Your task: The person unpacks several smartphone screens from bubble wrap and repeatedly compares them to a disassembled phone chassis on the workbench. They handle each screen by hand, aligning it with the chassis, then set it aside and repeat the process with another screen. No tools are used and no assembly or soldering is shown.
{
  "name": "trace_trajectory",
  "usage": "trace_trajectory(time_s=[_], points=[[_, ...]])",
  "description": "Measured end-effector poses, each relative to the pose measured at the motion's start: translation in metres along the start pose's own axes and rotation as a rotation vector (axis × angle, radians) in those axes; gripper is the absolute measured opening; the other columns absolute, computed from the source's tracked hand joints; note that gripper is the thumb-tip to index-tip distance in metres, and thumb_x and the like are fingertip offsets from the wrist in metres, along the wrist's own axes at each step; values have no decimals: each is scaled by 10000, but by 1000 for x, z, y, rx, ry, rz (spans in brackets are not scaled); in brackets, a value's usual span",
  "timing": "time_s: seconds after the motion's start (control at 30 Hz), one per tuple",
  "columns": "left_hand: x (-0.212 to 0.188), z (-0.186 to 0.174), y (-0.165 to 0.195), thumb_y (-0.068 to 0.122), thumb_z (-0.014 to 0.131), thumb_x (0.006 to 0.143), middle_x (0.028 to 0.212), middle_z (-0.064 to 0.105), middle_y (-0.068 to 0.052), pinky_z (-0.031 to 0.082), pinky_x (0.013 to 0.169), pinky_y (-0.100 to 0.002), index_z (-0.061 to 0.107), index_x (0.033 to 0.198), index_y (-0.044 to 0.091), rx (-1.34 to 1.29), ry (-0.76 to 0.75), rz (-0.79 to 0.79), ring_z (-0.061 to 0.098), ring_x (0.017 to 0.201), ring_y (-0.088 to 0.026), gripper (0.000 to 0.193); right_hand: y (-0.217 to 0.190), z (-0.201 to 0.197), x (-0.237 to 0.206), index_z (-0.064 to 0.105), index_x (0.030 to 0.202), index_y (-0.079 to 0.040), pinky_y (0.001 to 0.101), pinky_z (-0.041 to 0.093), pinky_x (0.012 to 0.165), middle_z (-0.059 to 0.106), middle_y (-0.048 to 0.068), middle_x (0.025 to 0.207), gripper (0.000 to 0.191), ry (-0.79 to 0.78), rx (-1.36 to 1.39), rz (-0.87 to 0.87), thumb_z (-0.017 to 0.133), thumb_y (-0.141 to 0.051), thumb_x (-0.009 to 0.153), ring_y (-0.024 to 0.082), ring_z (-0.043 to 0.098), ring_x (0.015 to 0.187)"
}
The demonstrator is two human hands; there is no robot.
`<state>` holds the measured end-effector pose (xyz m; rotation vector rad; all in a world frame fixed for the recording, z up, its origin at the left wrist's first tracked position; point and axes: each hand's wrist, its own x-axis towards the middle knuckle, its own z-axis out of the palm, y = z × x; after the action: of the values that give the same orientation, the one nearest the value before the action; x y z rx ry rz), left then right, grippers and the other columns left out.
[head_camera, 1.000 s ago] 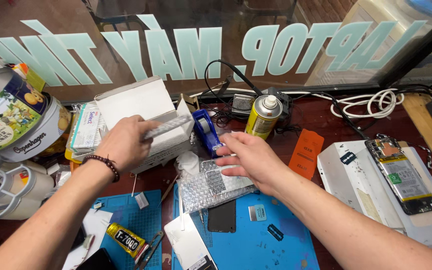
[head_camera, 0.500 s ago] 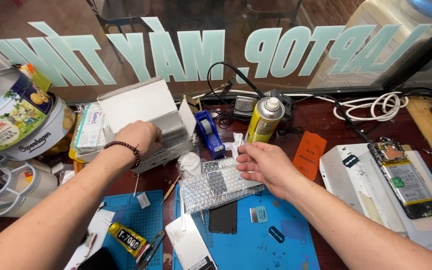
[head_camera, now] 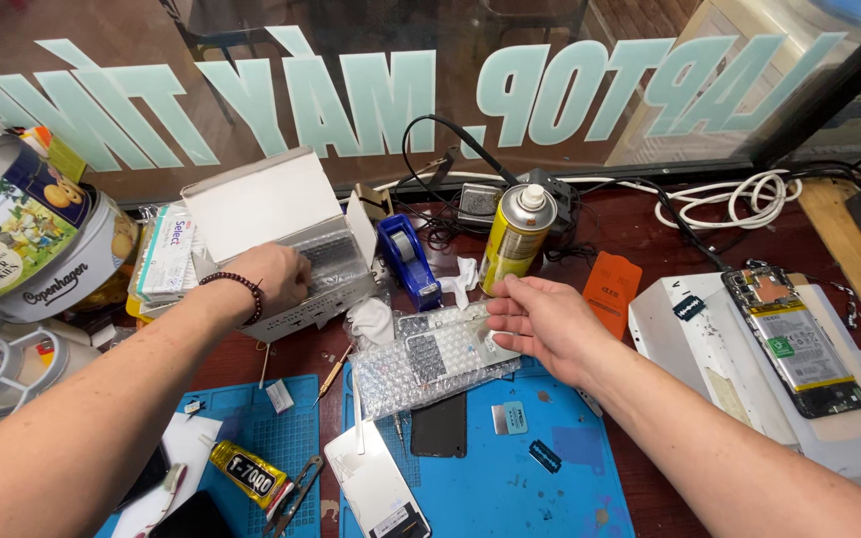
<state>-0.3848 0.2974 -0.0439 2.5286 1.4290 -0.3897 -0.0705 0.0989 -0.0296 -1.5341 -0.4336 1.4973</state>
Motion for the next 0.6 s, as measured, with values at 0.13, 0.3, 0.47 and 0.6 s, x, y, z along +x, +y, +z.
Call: trace_trajectory(time_s=[0.13, 0.3, 0.47, 0.6], points=[[7, -1, -6, 223, 626, 891, 984, 746, -237, 563, 916, -459, 737, 1042, 61, -155, 159, -84, 719, 959, -398, 248, 1, -5, 1, 642, 1115, -28, 335, 598, 770, 647, 75, 976, 299, 6, 20, -8, 523, -290, 1034, 168, 648, 855], [2, -29, -22, 207, 592, 931, 942, 728, -241, 552, 862, -456, 702, 1060, 31, -344, 399, -36, 704, 908, -392, 244, -6, 1, -4, 634, 1083, -42, 330, 592, 756, 657, 71, 979, 211, -18, 34, -39, 564, -230, 1018, 157, 643, 843], [-40, -74, -9, 160, 554, 1009, 889, 684, -82, 511, 713, -337, 690, 1015, 8, -921, 274, 17, 638, 762, -144, 204, -40, 21, -32, 644, 1218, -51, 309, 589, 737, 682, 62, 1029, 307, -61, -129, -294, 568, -256, 1003, 155, 666, 868], [-72, -77, 57, 109, 568, 970, 912, 727, -61, 592, 758, -331, 671, 1017, 0, -1538, -326, 139, 710, 823, -152, 157, -70, 34, -57, 578, 1349, -112, 300, 619, 731, 689, -10, 1047, 427, -234, -84, -434, 497, -319, 984, 127, 700, 892]])
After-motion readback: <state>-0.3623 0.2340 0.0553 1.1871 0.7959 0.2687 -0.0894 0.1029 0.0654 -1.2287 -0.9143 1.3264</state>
